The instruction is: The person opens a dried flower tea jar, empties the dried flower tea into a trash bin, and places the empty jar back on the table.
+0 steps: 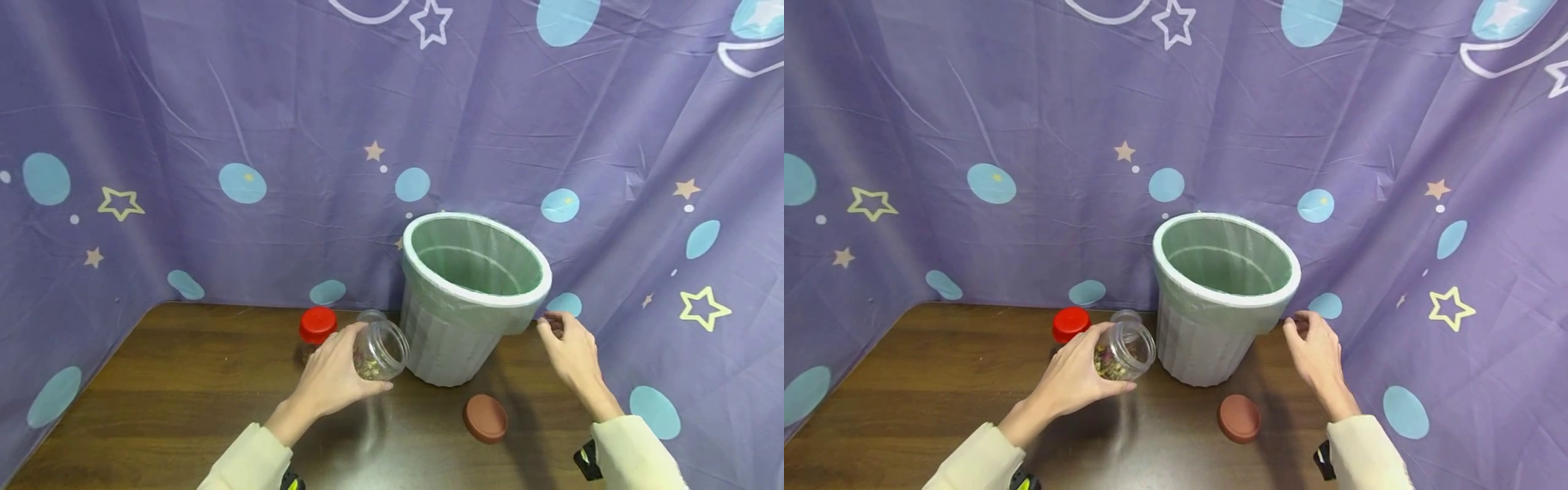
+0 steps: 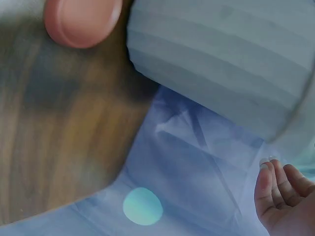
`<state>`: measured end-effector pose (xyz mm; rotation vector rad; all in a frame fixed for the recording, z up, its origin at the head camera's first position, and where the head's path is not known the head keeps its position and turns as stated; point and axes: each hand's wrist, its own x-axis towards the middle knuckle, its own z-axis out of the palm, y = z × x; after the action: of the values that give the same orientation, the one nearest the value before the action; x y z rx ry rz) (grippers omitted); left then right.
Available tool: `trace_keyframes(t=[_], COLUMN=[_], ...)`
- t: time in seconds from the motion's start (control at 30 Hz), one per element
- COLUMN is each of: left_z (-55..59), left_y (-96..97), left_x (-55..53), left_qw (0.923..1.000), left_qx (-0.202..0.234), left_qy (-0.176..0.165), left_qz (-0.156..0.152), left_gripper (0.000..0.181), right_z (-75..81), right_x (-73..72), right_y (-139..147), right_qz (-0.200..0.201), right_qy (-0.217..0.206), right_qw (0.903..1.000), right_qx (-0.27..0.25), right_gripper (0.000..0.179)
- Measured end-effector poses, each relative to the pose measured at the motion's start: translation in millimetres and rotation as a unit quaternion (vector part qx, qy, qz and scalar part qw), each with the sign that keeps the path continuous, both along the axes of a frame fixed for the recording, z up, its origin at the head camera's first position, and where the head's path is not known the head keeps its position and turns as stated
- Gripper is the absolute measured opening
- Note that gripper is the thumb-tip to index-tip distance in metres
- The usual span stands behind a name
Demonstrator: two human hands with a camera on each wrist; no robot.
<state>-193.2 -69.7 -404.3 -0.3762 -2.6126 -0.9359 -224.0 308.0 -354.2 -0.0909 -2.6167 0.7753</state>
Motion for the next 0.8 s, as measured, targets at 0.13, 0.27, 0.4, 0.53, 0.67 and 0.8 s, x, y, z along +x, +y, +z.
trace_keyframes(t=[0.13,0.27,0.4,0.53,0.67,0.8], left_z=[6.5,14.5,20.7,25.6,28.8,31.0], left_y=[-3.9,-9.8,-13.4,-13.7,-13.6,-13.9], left_x=[-3.0,-6.7,-10.1,-13.0,-14.8,-15.6], left_qw=[0.9999,0.9999,0.9999,0.9997,0.9996,0.9997], left_qx=[0.012,0.014,0.008,0.003,0.002,0.003], left_qy=[-0.003,0.003,0.015,0.025,0.029,0.023], left_qz=[-0.001,0.0,-0.001,-0.002,-0.003,-0.002], left_gripper=[0.098,0.097,0.097,0.097,0.096,0.097], right_z=[14.3,31.8,47.1,59.6,70.2,79.7], right_x=[-1.4,-3.2,-6.6,-8.8,-12.2,-18.9], right_y=[5.8,9.7,12.5,11.7,8.4,5.2], right_qz=[-0.005,-0.009,-0.013,-0.005,0.011,0.023], right_qy=[-0.001,-0.003,0.0,-0.003,-0.044,-0.105], right_qw=[1.0,1.0,0.9998,0.9997,0.9982,0.9924], right_qx=[0.002,0.001,0.011,0.025,0.04,0.059], right_gripper=[0.047,0.052,0.054,0.055,0.064,0.08])
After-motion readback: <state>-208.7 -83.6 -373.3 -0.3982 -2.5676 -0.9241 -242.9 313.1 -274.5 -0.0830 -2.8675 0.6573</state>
